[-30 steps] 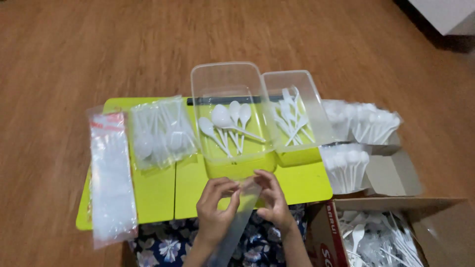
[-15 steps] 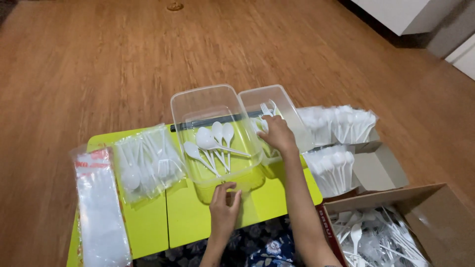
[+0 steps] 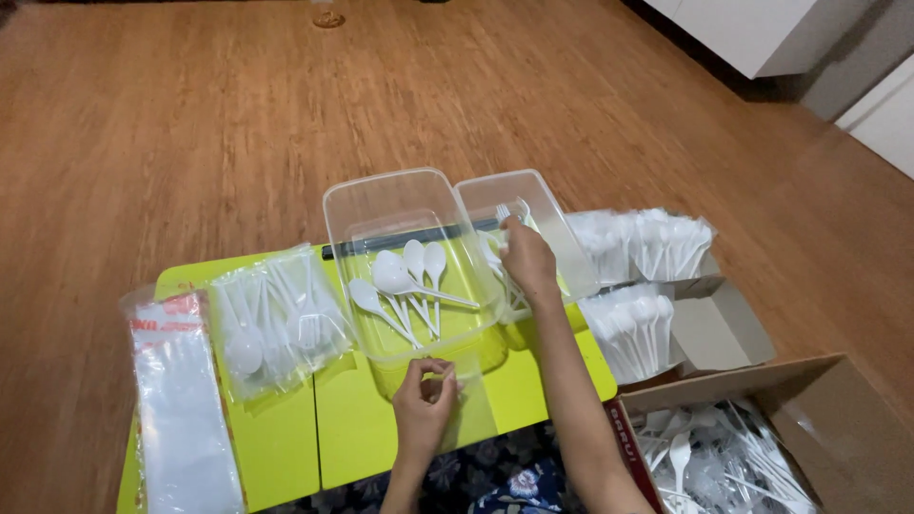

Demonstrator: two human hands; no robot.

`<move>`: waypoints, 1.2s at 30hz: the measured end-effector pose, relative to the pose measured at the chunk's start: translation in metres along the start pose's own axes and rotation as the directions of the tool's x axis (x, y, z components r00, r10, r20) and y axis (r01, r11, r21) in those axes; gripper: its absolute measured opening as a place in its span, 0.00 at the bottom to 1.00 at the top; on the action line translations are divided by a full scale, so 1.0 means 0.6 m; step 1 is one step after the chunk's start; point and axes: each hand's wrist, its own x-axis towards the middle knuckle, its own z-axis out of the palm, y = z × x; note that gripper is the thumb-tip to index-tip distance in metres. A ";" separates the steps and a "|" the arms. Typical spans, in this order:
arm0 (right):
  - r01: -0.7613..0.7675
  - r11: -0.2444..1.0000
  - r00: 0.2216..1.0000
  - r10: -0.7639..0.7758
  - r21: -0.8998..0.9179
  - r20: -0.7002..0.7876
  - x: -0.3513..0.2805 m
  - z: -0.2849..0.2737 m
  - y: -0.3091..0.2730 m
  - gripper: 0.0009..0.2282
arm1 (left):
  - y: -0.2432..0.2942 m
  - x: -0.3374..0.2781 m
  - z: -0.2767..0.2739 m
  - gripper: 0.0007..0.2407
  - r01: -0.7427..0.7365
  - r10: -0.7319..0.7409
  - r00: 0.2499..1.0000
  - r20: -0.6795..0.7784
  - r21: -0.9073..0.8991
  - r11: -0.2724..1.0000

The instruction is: The person is individually packing plastic spoons and forks into small plastic bags at a slow, deliberate pace.

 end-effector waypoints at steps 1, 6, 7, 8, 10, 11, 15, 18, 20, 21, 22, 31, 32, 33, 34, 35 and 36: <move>0.001 1.000 1.000 -0.001 -0.002 0.001 0.005 0.001 0.005 0.18 | 0.001 0.002 0.000 0.07 0.001 -0.001 1.000 -0.001 -0.002 1.000; 0.390 0.741 0.874 -0.112 0.547 -0.473 -0.051 -0.038 -0.008 0.38 | 0.004 -0.009 -0.004 0.11 -0.013 0.013 1.000 -0.003 0.083 0.996; 0.390 0.742 0.874 -0.111 0.545 -0.474 -0.073 -0.047 -0.014 0.38 | 0.010 -0.008 -0.004 0.11 -0.014 0.014 1.000 -0.001 0.083 0.996; 0.427 0.615 0.866 -0.066 0.663 -0.496 -0.096 -0.055 -0.019 0.32 | 0.015 -0.011 -0.004 0.10 -0.010 0.011 1.000 -0.004 0.124 0.992; 0.452 0.470 0.863 -0.018 0.758 -0.504 -0.140 -0.061 -0.025 0.27 | 0.022 -0.015 -0.003 0.10 -0.001 0.003 1.000 -0.010 0.165 0.986; 0.496 0.382 0.848 -0.019 0.780 -0.530 -0.161 -0.061 -0.024 0.21 | 0.025 -0.017 -0.002 0.08 -0.033 0.035 0.999 -0.007 0.192 0.981; 0.411 0.080 0.911 -0.012 0.908 -0.411 -0.219 0.005 0.026 0.20 | 0.019 -0.020 0.002 0.11 -0.108 0.111 0.994 0.006 0.294 0.950; 0.192 -0.051 0.981 0.043 0.980 -0.190 -0.248 0.040 0.044 0.22 | 0.009 -0.021 0.007 0.13 -0.191 0.210 0.978 -0.022 0.329 0.925; 0.127 -0.064 0.987 0.105 0.990 -0.120 -0.254 0.060 0.054 0.26 | 0.020 -0.021 0.007 0.11 -0.178 0.192 0.981 -0.015 0.310 0.934; 0.059 -0.079 0.985 0.169 0.995 -0.045 -0.256 0.069 0.059 0.29 | 0.026 -0.021 0.007 0.10 -0.161 0.169 0.986 -0.005 0.290 0.943; 0.063 -0.081 0.985 0.164 0.995 -0.049 -0.257 0.078 0.067 0.29 | 0.021 -0.020 0.007 0.10 -0.166 0.176 0.984 -0.008 0.291 0.942; 0.066 -0.096 0.965 0.260 0.993 -0.040 -0.277 0.098 0.087 0.32 | -0.001 -0.019 0.012 0.06 -0.173 0.142 0.983 0.118 0.326 0.929; 0.062 -0.078 0.964 0.264 0.995 -0.039 -0.278 0.103 0.089 0.32 | 0.000 -0.019 0.012 0.04 -0.158 0.122 0.985 0.123 0.342 0.926; 0.058 -0.061 0.963 0.268 0.996 -0.039 -0.279 0.109 0.092 0.32 | 0.002 -0.019 0.012 0.03 -0.143 0.103 0.986 0.128 0.358 0.923; 0.057 -0.063 0.963 0.268 0.996 -0.038 -0.280 0.110 0.092 0.32 | 0.001 -0.017 0.012 0.03 -0.143 0.103 0.986 0.128 0.359 0.922; 0.040 -0.055 0.970 0.242 0.998 -0.025 -0.280 0.110 0.092 0.33 | -0.001 -0.016 0.012 0.04 -0.170 0.131 0.983 0.131 0.355 0.919; 0.022 -0.046 0.977 0.214 0.999 -0.012 -0.281 0.111 0.092 0.34 | -0.002 -0.015 0.012 0.07 -0.198 0.160 0.978 0.134 0.350 0.915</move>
